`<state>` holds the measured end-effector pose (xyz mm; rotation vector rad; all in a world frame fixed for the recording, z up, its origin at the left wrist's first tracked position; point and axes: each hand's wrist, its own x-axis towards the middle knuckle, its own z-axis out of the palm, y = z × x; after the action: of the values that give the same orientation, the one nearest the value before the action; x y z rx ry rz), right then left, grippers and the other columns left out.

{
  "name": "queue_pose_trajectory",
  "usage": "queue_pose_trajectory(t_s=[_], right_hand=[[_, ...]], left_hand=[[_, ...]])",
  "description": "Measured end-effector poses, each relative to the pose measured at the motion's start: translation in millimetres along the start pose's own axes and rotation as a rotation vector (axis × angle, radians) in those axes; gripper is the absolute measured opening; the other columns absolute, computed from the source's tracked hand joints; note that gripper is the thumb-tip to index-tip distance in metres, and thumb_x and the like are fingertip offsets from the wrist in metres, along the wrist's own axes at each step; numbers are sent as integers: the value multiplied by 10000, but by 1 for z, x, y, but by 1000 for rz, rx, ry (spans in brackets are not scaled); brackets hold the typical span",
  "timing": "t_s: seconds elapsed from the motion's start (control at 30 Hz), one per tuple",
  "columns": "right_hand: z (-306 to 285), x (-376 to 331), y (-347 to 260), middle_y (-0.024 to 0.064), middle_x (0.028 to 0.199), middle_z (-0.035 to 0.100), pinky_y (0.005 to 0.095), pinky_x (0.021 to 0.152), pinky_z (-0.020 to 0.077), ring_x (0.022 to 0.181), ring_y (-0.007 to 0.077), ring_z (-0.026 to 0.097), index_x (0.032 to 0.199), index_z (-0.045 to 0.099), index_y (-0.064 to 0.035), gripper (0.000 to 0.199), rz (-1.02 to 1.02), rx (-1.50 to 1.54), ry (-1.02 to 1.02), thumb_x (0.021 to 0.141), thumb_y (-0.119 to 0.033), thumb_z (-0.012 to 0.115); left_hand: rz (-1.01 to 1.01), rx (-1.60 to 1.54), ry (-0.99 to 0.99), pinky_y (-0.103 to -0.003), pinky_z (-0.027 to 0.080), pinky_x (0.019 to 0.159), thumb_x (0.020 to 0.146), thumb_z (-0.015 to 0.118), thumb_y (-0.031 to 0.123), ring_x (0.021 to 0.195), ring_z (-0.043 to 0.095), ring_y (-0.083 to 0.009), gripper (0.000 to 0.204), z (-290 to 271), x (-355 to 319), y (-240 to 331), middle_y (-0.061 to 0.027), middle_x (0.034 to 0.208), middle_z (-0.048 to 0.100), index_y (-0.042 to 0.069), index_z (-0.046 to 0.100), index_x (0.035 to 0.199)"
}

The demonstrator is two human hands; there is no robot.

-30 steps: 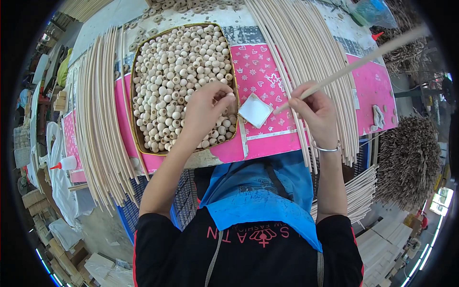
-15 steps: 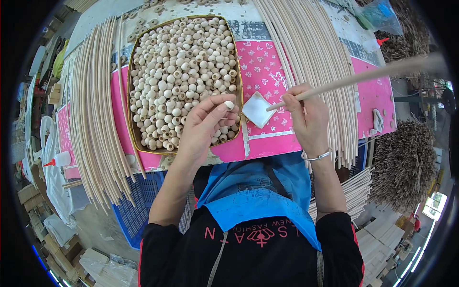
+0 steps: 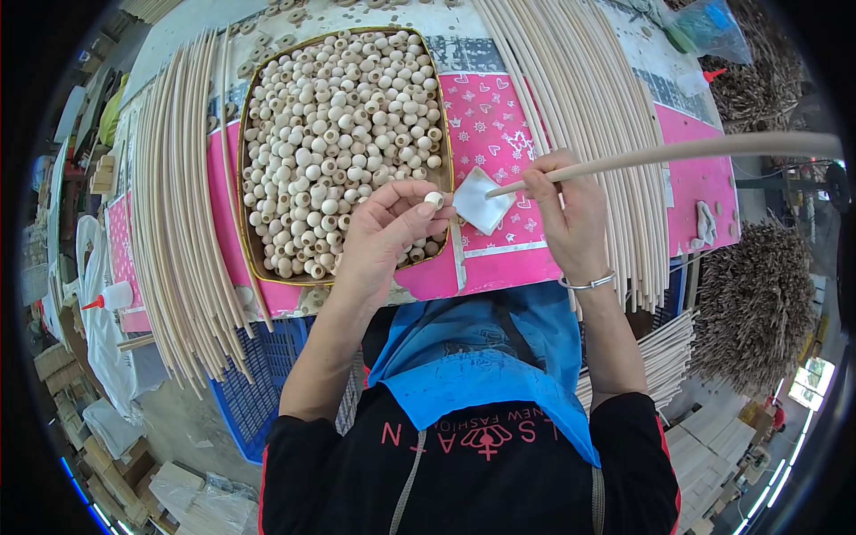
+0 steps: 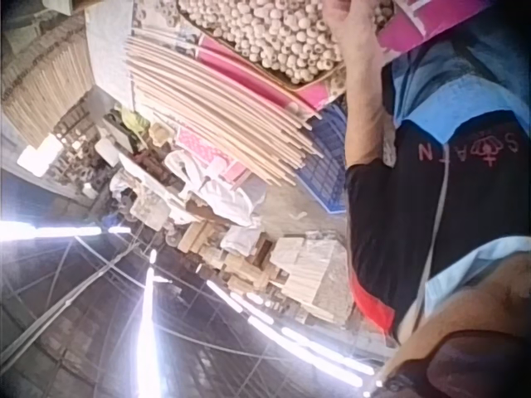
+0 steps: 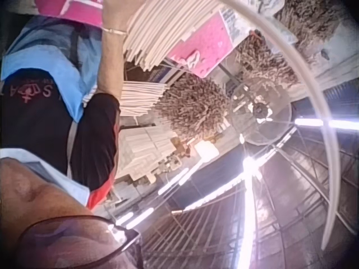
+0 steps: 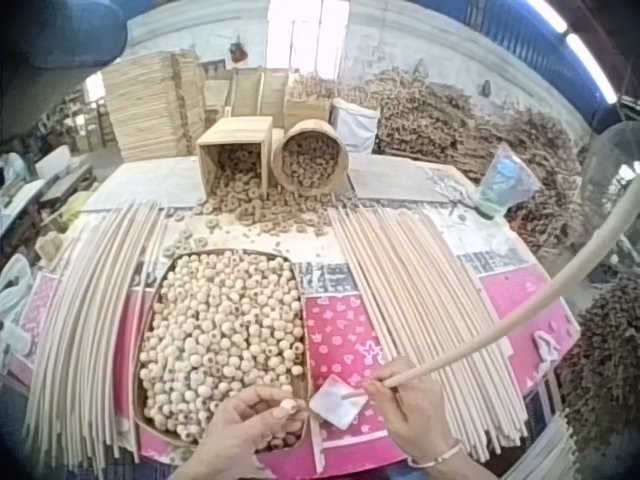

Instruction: Assembling wooden dowels by applying glue and attaching small wooden beads at a workbench in a workshop.

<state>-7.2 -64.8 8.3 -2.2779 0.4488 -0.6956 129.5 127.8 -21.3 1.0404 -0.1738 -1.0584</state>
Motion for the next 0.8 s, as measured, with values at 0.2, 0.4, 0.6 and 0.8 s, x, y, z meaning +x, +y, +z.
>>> queue_pose_trajectory(t_s=[0.2, 0.4, 0.6, 0.8], right_hand=[[-11, -10, 14, 73, 785, 625, 261, 607, 512, 678, 132, 641, 948, 609, 5, 165, 129, 238, 116, 1008, -149, 595], [-25, -21, 15, 81, 833, 659, 241, 645, 549, 693, 109, 645, 964, 589, 1, 208, 254, 465, 301, 1050, -176, 523], [-49, -21, -2, 105, 856, 653, 268, 665, 560, 687, 139, 647, 979, 579, 2, 298, 228, 543, 434, 1077, -253, 460], [-51, -23, -10, 130, 894, 652, 280, 665, 566, 688, 163, 650, 985, 565, 3, 299, 161, 679, 443, 1077, -259, 454]], left_hand=[[-1, 20, -23, -316, 561, 955, 979, 623, 100, 1070, 682, -201, 251, 5, 4, 0, -138, 1143, 691, -6, 612, 1205], [-8, 34, -28, -297, 560, 929, 976, 636, 112, 1073, 679, -194, 243, 13, 7, 0, -131, 1145, 694, 4, 620, 1193], [-8, -15, -27, -271, 562, 893, 958, 657, 83, 1026, 687, -160, 223, 24, 16, -9, -94, 1090, 715, 6, 632, 1165], [-28, -42, -75, -288, 569, 904, 964, 647, 79, 1049, 690, -185, 222, 37, 17, -15, -119, 1099, 711, 5, 623, 1172]])
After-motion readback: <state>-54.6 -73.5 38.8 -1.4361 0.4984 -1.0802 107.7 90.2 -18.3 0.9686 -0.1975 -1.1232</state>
